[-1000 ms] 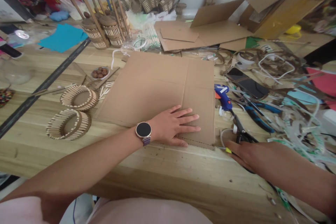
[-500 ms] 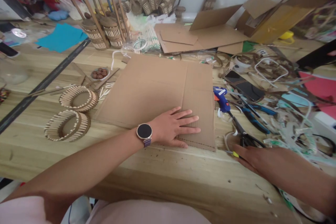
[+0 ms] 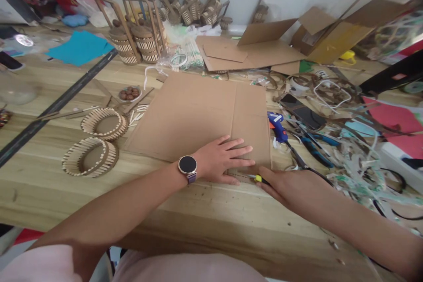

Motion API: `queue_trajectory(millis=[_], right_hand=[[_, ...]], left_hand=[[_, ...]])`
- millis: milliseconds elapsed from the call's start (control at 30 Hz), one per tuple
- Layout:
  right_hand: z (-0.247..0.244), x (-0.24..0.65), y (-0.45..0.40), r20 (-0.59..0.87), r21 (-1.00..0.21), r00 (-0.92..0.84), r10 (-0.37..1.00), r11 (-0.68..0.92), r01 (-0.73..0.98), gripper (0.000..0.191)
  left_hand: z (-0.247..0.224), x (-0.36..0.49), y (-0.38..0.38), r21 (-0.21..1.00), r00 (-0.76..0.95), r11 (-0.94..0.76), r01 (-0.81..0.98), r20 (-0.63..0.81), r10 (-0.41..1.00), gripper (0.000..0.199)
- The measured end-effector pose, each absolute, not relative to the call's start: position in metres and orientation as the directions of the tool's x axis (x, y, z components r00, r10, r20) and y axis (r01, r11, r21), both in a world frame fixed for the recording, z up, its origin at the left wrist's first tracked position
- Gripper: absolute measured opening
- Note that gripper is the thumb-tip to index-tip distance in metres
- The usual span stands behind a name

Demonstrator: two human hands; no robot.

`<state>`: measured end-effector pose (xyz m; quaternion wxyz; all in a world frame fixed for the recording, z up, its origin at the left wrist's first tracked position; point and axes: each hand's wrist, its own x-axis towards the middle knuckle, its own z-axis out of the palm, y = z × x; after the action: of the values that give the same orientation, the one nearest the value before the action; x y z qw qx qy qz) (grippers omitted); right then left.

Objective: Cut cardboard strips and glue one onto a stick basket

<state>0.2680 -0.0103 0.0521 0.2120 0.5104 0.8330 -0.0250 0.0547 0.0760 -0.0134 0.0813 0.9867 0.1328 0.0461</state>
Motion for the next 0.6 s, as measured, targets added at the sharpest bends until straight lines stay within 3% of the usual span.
queue_trajectory(millis=[100, 400, 600], right_hand=[[0.052, 0.252, 0.001, -0.468, 0.161, -0.418, 0.779, 0.540, 0.826, 0.028], [0.050, 0.246, 0.009, -0.470, 0.077, -0.467, 0.749, 0.562, 0.823, 0.032], [0.053, 0.239, 0.011, -0.519, 0.131, -0.433, 0.737, 0.570, 0.811, 0.030]], left_hand=[[-0.015, 0.055, 0.076, 0.170, 0.959, -0.954, 0.247, 0.096, 0.265, 0.066], [-0.017, 0.055, 0.076, 0.175, 0.955, -0.951, 0.254, 0.111, 0.275, 0.063], [-0.020, 0.056, 0.077, 0.181, 0.954, -0.953, 0.241, 0.133, 0.267, 0.063]])
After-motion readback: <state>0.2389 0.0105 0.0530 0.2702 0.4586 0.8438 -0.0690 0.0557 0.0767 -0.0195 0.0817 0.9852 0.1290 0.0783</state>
